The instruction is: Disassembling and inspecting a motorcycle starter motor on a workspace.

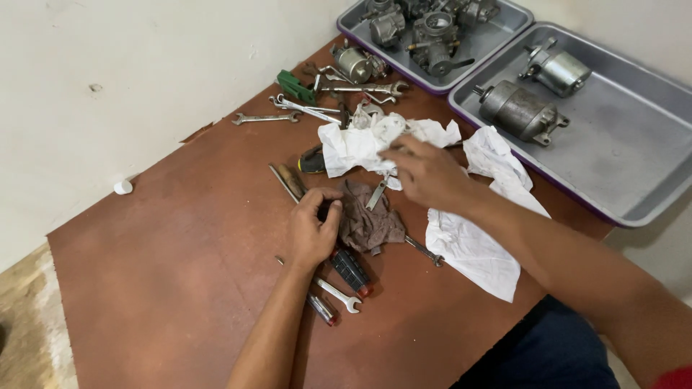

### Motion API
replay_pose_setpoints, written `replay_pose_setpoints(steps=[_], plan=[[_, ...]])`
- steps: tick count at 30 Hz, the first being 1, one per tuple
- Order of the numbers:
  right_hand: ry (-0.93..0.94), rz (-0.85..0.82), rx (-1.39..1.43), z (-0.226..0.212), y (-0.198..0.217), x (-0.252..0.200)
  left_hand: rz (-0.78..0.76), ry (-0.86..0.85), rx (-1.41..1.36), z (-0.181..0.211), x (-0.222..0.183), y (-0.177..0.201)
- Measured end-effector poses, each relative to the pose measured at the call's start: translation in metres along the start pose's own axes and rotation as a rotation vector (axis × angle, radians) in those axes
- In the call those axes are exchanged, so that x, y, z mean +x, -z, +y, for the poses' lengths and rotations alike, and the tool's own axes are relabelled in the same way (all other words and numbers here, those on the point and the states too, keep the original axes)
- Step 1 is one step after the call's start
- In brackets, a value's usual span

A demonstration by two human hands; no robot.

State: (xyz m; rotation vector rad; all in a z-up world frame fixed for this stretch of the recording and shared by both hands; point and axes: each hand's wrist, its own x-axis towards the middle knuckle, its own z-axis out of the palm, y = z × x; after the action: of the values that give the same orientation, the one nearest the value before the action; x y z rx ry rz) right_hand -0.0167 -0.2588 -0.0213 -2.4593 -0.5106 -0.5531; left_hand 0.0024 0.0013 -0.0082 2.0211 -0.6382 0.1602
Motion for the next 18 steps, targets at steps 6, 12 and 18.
replay_pose_setpoints(steps=[6,12,18], plan=[[0.257,0.085,-0.075,-0.024,-0.014,-0.002,0.033,0.004,0.031,-0.008,0.001,-0.003],[0.295,0.004,-0.063,-0.02,-0.017,-0.003,0.03,0.003,0.025,-0.008,0.001,-0.004],[0.295,0.018,-0.017,-0.021,-0.017,-0.003,-0.017,0.114,0.019,0.004,0.003,-0.001]])
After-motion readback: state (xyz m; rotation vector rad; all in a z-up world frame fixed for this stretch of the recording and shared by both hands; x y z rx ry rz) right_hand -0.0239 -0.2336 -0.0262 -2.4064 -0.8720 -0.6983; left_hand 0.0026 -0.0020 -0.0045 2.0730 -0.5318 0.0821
